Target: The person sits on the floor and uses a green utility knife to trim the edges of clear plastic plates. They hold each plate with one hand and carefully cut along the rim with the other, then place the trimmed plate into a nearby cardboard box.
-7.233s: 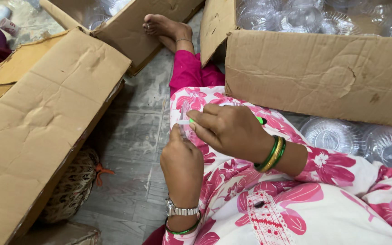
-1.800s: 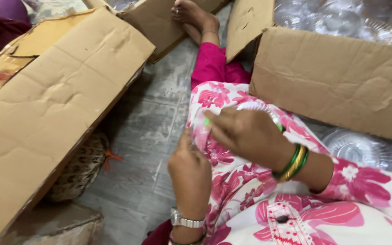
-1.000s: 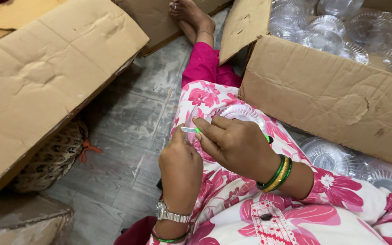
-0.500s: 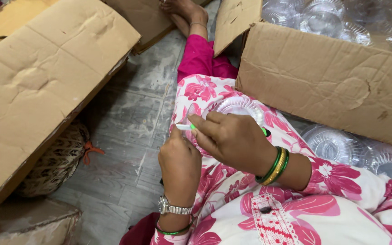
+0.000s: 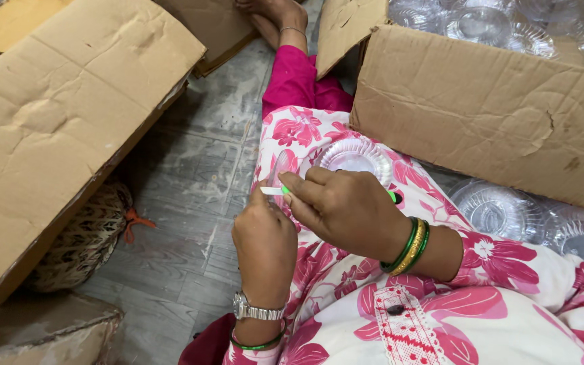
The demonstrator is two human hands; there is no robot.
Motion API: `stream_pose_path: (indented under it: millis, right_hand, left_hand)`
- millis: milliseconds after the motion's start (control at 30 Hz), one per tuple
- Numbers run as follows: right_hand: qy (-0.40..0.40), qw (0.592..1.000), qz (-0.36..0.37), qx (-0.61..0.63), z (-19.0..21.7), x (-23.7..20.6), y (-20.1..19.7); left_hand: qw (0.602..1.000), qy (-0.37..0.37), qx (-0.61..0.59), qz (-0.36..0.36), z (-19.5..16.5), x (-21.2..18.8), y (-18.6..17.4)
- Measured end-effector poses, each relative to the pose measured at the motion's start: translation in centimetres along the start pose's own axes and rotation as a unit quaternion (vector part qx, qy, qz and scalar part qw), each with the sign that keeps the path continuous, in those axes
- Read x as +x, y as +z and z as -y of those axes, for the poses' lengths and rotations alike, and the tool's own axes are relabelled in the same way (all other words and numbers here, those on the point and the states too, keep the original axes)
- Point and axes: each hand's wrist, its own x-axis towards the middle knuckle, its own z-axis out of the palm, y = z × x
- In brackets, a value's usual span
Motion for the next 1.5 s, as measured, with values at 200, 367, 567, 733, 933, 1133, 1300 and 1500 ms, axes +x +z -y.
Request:
stream_pose_path:
  millis: [200, 367, 567, 733, 933, 1133, 1300, 1500]
  right_hand:
    - [0.037, 0.996, -0.041, -0.073, -1.7, 1.1, 0.7]
    - [0.013, 0.999, -0.036, -0.012, -0.5, 1.5, 0.0]
    - [0.035, 0.999, -0.023, -0.024, 1.0, 2.7, 1.2]
    - [-0.031, 0.993, -0.059, -0.095, -1.7, 1.9, 2.7]
    - [0.174, 0.984, -0.007, 0.03, -6.1, 4.8, 2.7]
    - [0.211, 0.903, 0.1, 0.36, -9.2, 4.1, 4.0]
    - [0.244, 0.892, 0.107, 0.366, -11.4, 3.2, 4.2]
    - [0.227, 0.912, 0.088, 0.331, -10.9, 2.2, 2.5]
  left_hand:
    - [0.999, 0.042, 0.002, -0.032, 0.5, -0.5, 0.3]
    - [1.0, -0.007, -0.021, 0.004, 0.9, 0.2, 0.2]
    - [0.998, -0.009, -0.059, -0.029, 0.5, 0.9, -0.7]
    - [0.999, -0.033, -0.04, 0.007, 0.4, 1.5, -0.1]
    - [0.997, -0.052, -0.035, 0.055, 0.0, 1.9, 1.0]
    - [0.993, -0.032, -0.073, 0.082, 0.5, 2.0, 1.3]
    - [0.989, 0.012, -0.136, 0.06, 0.7, 1.5, 1.4]
    - [0.977, 0.083, -0.188, 0.048, 0.6, 0.9, 1.6]
